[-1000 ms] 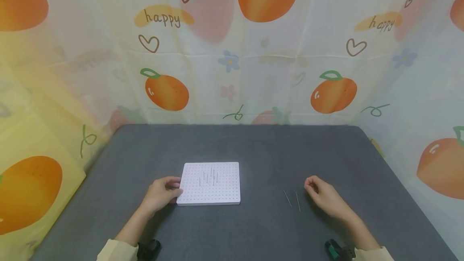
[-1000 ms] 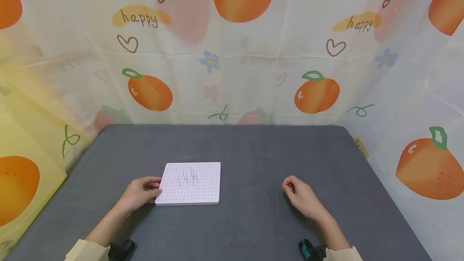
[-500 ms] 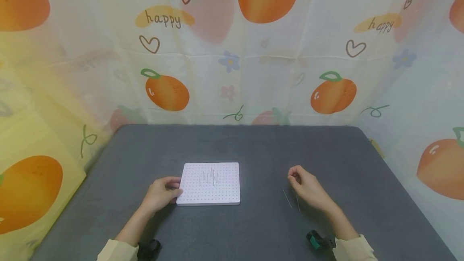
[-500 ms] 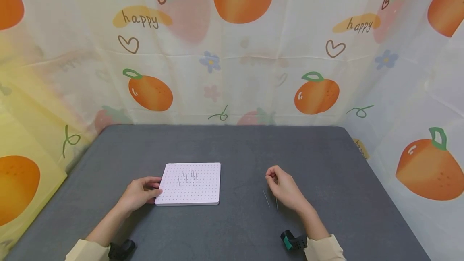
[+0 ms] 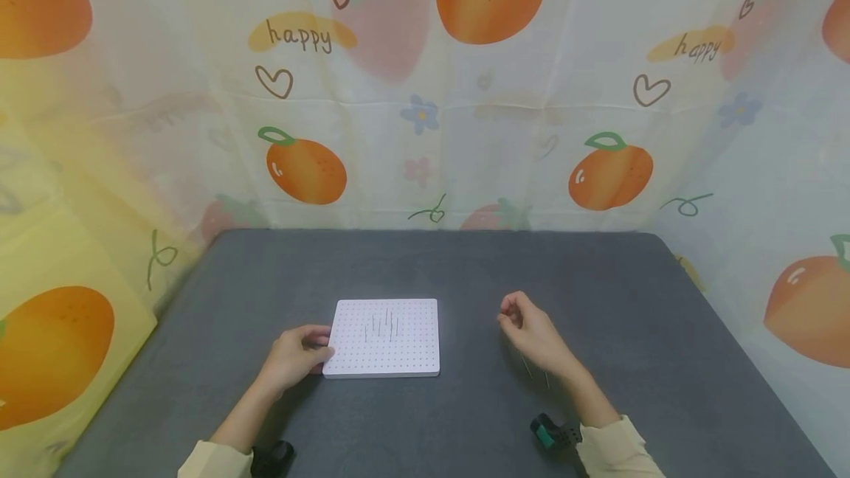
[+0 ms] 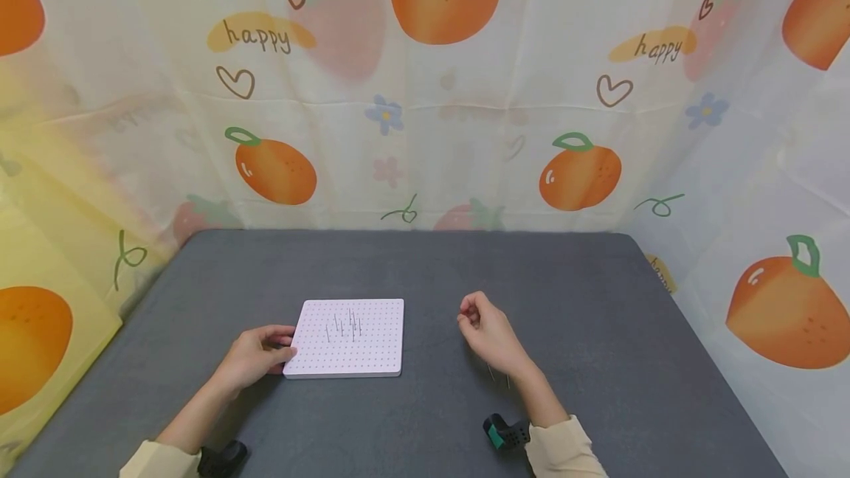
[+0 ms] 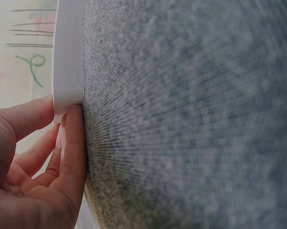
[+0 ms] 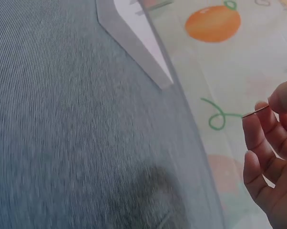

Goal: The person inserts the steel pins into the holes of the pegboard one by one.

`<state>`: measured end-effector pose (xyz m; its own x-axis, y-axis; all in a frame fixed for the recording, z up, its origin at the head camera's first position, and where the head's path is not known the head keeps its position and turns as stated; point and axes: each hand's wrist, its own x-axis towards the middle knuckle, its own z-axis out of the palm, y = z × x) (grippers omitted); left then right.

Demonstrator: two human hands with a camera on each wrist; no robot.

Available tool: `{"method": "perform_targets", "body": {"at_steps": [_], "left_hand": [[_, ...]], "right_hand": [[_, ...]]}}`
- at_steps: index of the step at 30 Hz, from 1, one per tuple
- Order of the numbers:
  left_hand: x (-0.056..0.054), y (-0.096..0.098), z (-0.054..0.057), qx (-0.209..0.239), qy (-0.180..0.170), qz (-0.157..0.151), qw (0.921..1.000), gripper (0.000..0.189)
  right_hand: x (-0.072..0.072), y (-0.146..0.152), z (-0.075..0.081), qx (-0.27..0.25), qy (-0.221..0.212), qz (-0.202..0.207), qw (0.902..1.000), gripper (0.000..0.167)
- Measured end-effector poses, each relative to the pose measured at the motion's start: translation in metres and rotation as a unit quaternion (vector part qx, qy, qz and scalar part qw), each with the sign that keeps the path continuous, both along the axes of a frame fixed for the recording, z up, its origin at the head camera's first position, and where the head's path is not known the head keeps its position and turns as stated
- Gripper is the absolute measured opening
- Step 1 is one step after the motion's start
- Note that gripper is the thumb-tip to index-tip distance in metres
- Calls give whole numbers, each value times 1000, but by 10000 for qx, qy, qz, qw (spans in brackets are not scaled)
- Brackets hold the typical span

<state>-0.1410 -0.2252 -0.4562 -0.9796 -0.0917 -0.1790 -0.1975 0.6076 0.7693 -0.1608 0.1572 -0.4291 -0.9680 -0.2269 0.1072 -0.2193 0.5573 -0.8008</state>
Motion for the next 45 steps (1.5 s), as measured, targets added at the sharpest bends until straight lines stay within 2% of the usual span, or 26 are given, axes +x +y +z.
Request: {"method": "perform_targets", "body": {"at_steps": [8, 17, 23, 34, 45], "left_hand": [[-1, 0, -2, -28, -34, 36, 10000, 42], [-1, -1, -3, -27, -12, 17, 10000, 42], [-1, 0, -1, -37, -8, 22, 10000, 42], [-1, 1, 2, -51, -76, 69, 9999, 41], [-1, 1, 1, -72, -29, 16, 10000, 41]], "right_hand": [[-3, -17, -4, -242, 78, 236, 9994, 12], [-6, -40, -11, -282, 258, 143, 9992, 14], [-8, -52, -13, -180, 365, 22, 9992, 14], [-16, -71, -13, 6, 753, 91, 9971, 10], [-21, -89, -14, 121, 665, 281, 9973, 7]]}}
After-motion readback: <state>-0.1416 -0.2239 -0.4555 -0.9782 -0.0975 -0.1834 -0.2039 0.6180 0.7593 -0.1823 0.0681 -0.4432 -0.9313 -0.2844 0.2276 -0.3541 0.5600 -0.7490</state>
